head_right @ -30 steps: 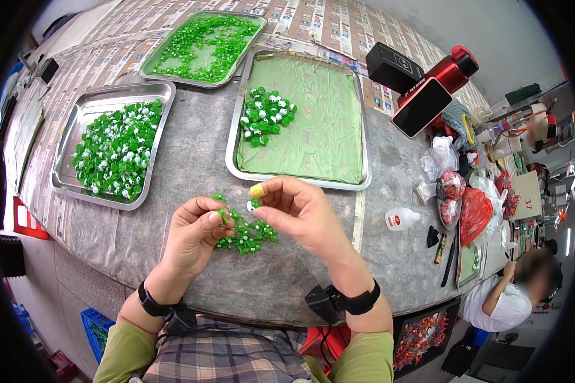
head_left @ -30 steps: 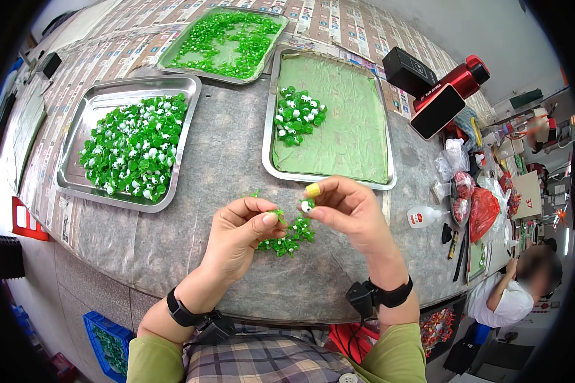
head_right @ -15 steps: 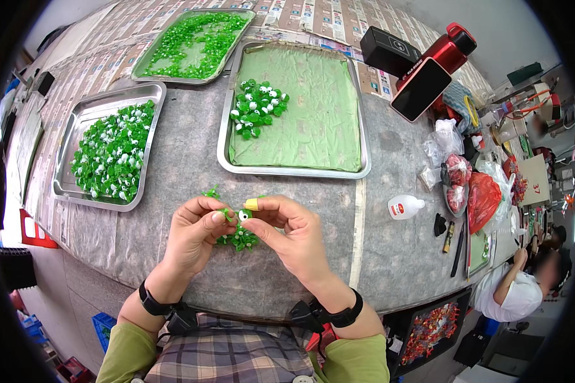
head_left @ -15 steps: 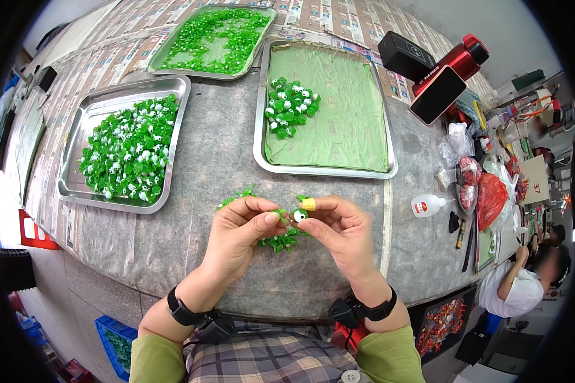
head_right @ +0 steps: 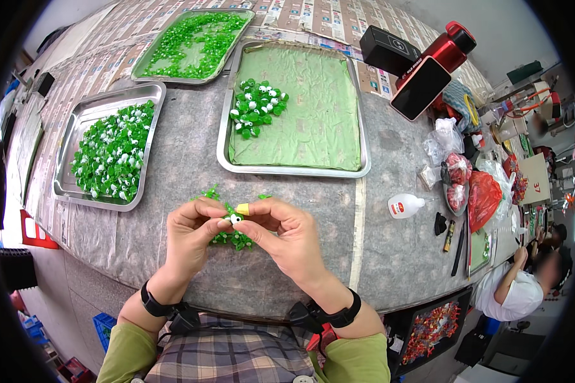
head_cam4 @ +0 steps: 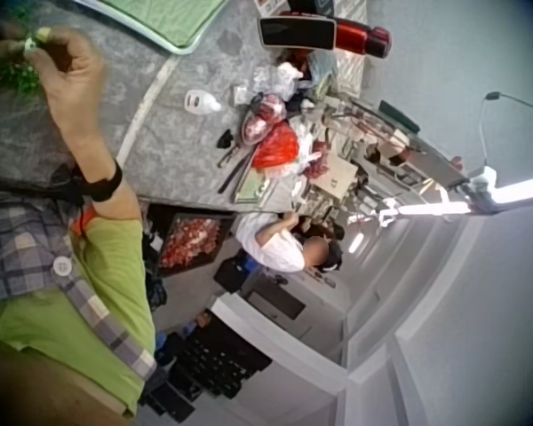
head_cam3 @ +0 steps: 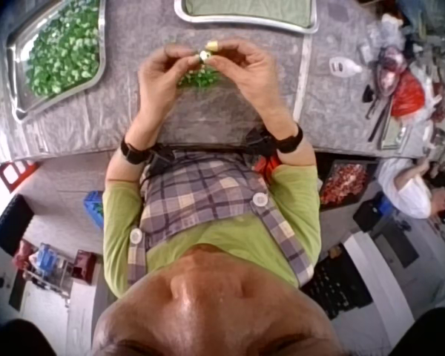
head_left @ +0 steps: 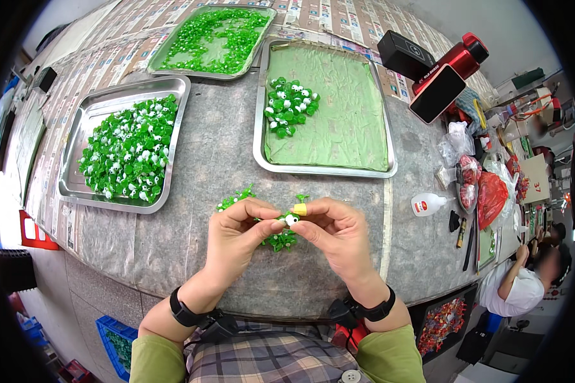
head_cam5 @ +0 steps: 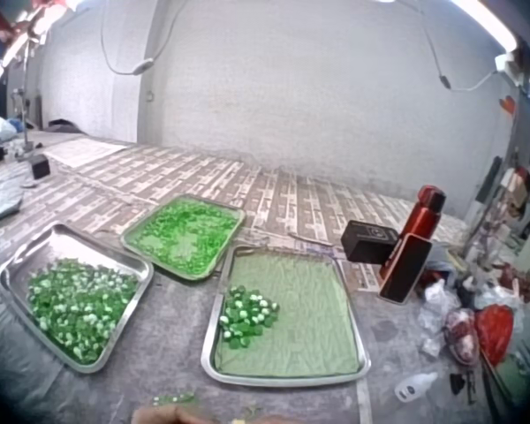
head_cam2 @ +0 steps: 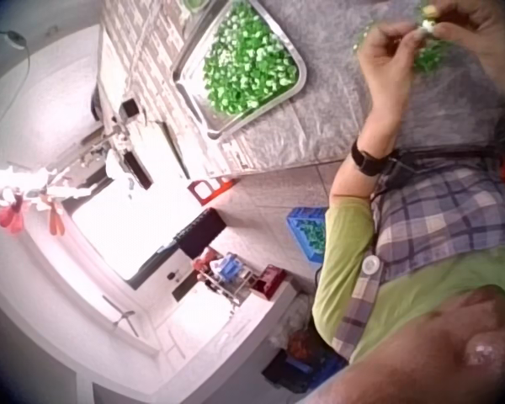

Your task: The person applies glue to a green plastic piece, attaches a white plastic piece to it, and places the assembled item onto a tray, repeating the process.

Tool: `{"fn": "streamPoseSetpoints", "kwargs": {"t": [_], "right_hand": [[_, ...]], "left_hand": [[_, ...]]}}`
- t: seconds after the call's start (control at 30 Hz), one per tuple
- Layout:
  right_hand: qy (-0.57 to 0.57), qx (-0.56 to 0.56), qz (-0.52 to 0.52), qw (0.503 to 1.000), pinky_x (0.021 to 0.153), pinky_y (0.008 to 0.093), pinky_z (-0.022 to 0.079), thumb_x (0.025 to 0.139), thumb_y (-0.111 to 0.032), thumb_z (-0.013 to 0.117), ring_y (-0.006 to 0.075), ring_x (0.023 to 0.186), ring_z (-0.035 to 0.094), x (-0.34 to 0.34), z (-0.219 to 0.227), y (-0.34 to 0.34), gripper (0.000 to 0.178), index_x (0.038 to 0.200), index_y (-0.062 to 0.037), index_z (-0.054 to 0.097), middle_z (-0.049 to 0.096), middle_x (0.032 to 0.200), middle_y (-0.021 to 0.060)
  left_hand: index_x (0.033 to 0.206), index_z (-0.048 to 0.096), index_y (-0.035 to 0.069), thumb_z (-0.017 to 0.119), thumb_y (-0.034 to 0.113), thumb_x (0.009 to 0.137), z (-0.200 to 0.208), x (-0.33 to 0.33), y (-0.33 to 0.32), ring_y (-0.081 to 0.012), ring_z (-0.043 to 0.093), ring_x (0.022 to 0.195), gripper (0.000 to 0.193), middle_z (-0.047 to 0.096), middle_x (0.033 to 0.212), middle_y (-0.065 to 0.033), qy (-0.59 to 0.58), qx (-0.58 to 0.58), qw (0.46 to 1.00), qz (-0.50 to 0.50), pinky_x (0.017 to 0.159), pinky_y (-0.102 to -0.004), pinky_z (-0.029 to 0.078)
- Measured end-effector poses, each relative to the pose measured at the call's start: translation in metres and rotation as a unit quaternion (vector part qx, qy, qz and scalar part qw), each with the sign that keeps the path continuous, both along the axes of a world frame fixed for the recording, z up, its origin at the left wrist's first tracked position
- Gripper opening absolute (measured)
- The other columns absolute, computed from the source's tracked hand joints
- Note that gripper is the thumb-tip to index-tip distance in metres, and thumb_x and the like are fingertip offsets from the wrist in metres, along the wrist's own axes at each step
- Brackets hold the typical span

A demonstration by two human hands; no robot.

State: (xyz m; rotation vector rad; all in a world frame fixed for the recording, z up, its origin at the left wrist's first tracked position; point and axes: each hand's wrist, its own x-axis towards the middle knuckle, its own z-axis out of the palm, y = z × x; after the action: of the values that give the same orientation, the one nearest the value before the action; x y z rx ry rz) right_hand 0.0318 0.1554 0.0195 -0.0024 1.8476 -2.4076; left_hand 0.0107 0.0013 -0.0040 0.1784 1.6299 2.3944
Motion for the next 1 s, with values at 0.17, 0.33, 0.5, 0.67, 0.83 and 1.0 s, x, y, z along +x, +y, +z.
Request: {"fn": "streamPoseSetpoints", "kwargs": {"t": [0.17,0.33,0.5,0.67,0.83,1.0], "right_hand": [[-0.052,-0.063,0.026,0.996,0.066,0.0189,0.045,0.074,-0.001,0.058,0.0086,0.075,0.055,0.001,-0.007,0.005,0.017,0.09,0.0015,0.055,0.058,0.082,0.005],[-0.093,-0.068,0.045,0.992,0.071,0.0247,0.047,0.074,-0.001,0.057,0.0136,0.077,0.057,-0.002,-0.001,0.008,0.019,0.093,0.0026,0.056,0.059,0.084,0.0088],[-0.095,-0.033,0.084,0.991,0.071,0.0253,0.048,0.075,-0.002,0.055,0.0156,0.076,0.058,-0.002,-0.001,0.014,0.021,0.096,0.0039,0.055,0.059,0.087,0.0114],[-0.088,-0.037,0.099,0.99,0.07,0.0216,0.046,0.077,-0.003,0.054,0.0121,0.078,0.056,-0.002,-0.003,0.014,0.023,0.099,0.0039,0.053,0.059,0.087,0.009],[-0.078,-0.044,0.088,0.992,0.068,0.0214,0.046,0.077,-0.003,0.054,0.0118,0.075,0.057,-0.008,0.0,0.016,0.022,0.098,0.0035,0.054,0.059,0.085,0.0089],[0.065,0.211,-0.071,0.973,0.056,0.0206,0.043,0.074,-0.005,0.057,0.0096,0.063,0.055,-0.024,-0.014,0.037,0.013,0.087,-0.0003,0.056,0.059,0.075,0.0065]], "left_hand": [[0.073,0.057,0.001,0.062,-0.004,0.065,0.007,-0.002,-0.003,-0.0117,0.052,0.066,0.01,0.055,0.071,-0.005,0.154,-0.164,0.974,0.023,0.058,-0.021,0.041],[0.07,0.056,0.001,0.065,-0.004,0.061,0.013,-0.006,-0.005,-0.0146,0.053,0.064,0.014,0.056,0.07,-0.0063,0.267,-0.262,0.927,0.007,0.057,-0.0232,0.042],[0.072,0.055,0.003,0.066,0.0,0.06,0.014,-0.007,-0.005,-0.0194,0.054,0.062,0.016,0.056,0.068,-0.0071,0.328,-0.285,0.901,0.006,0.053,-0.0268,0.042],[0.071,0.055,0.003,0.066,0.0,0.06,0.013,-0.006,-0.003,-0.0197,0.054,0.062,0.016,0.056,0.068,-0.0074,0.347,-0.296,0.89,0.022,0.053,-0.0274,0.043],[0.071,0.055,0.003,0.065,-0.001,0.062,0.012,-0.01,-0.008,-0.0165,0.055,0.062,0.014,0.056,0.07,-0.0062,0.305,-0.259,0.917,0.012,0.054,-0.0249,0.043],[0.089,0.054,0.003,0.056,0.013,0.077,0.015,-0.039,-0.048,-0.0086,0.051,0.062,0.016,0.054,0.074,-0.0022,0.053,0.217,0.953,0.206,0.057,-0.0173,0.045]]}}
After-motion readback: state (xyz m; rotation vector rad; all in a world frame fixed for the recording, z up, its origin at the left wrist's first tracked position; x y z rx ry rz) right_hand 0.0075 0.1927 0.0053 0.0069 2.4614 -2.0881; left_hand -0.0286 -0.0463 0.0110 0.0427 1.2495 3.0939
